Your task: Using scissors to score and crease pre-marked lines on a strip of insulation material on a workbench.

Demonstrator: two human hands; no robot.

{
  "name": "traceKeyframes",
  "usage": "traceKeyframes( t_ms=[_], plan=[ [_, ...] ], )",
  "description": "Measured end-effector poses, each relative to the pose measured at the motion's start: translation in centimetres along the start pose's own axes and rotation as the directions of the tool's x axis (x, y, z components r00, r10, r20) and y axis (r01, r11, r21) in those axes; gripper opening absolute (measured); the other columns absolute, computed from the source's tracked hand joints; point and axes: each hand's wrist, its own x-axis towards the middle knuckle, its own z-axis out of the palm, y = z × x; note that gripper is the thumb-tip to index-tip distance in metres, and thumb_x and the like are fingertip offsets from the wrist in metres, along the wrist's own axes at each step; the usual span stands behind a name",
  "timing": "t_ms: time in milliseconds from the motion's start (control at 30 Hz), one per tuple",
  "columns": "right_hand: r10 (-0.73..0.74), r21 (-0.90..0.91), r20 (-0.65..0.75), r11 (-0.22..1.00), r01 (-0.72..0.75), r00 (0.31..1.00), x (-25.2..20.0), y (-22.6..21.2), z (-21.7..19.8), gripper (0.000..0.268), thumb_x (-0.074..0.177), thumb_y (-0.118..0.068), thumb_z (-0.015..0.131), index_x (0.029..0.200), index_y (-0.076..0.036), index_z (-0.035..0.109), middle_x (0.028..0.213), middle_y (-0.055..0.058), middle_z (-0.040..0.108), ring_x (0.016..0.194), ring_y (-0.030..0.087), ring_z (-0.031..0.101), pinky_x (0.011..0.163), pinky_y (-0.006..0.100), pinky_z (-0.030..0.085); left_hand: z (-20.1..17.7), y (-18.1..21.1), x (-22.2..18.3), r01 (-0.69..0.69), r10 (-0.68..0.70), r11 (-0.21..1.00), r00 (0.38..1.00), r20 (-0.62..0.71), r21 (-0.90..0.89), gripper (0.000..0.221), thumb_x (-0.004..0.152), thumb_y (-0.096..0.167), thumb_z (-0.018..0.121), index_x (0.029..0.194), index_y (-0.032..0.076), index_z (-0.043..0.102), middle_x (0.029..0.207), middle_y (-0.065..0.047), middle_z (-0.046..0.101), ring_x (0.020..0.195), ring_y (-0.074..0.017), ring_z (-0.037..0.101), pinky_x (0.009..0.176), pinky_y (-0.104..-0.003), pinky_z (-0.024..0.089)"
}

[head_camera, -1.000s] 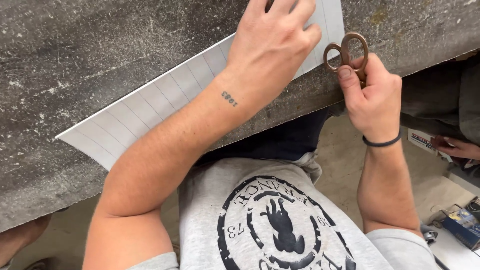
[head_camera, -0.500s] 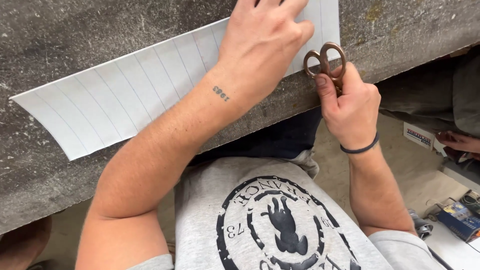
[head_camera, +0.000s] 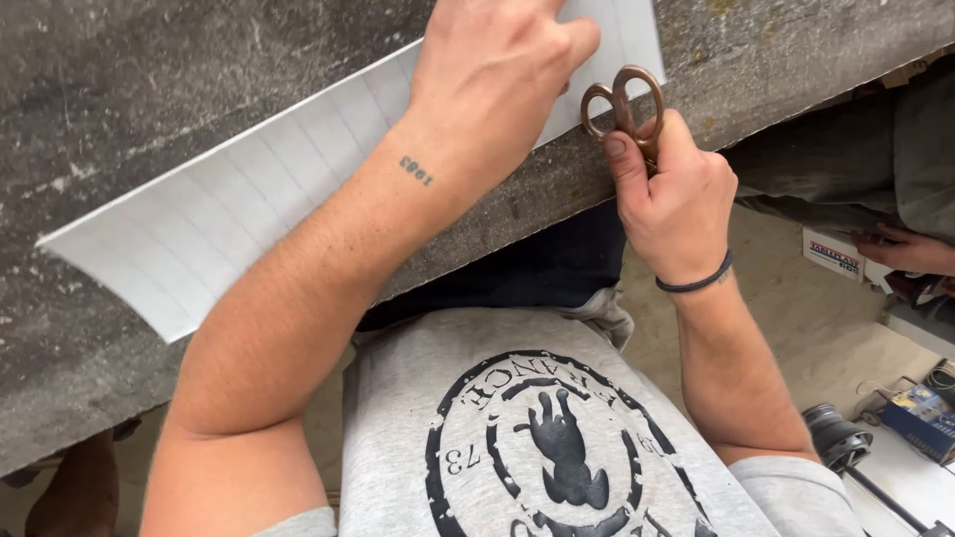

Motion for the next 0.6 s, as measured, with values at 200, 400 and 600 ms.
traceKeyframes(
  t_ms=[200, 400, 600],
  plan=[
    [0.005, 0.039, 0.034, 0.999, -0.006, 0.999, 0.0, -1.2, -0.3, 0.044, 0.113, -0.047, 0.049, 0.099, -0.007, 0.058, 0.066, 0.002, 0.059, 0.055, 0.034, 0.054, 0.056, 0.044, 0.038, 0.4, -0.1, -0.2, -0.005, 0.005, 1.000, 1.000, 0.020, 0.006, 0.030, 0.058, 0.006, 0.070, 0.065, 0.022, 0.046, 0.061, 0.003, 0.040, 0.055, -0.0215, 0.045, 0.045, -0.039, 0.030],
    [0.016, 0.093, 0.035, 0.996, -0.019, 0.999, -0.3, -2.2, 0.3, 0.053, 0.111, -0.055, 0.045, 0.092, -0.005, 0.053, 0.062, 0.003, 0.058, 0.048, 0.026, 0.053, 0.048, 0.042, 0.036, 0.5, -0.5, -0.1, 0.014, -0.011, 0.995, 1.000, 0.029, -0.094, 0.022, 0.064, 0.006, 0.067, 0.066, 0.021, 0.052, 0.058, 0.002, 0.046, 0.050, -0.0225, 0.049, 0.038, -0.041, 0.033],
    [0.012, 0.060, 0.049, 0.998, -0.015, 0.999, -0.2, -1.7, 0.2, 0.044, 0.113, -0.045, 0.052, 0.095, -0.005, 0.057, 0.064, 0.002, 0.059, 0.053, 0.033, 0.052, 0.054, 0.043, 0.037, 0.7, -0.5, -0.4, 0.033, -0.026, 0.992, 0.998, 0.057, -0.125, 0.025, 0.070, 0.009, 0.072, 0.065, 0.022, 0.051, 0.058, 0.004, 0.044, 0.051, -0.0201, 0.046, 0.039, -0.040, 0.031]
  ],
)
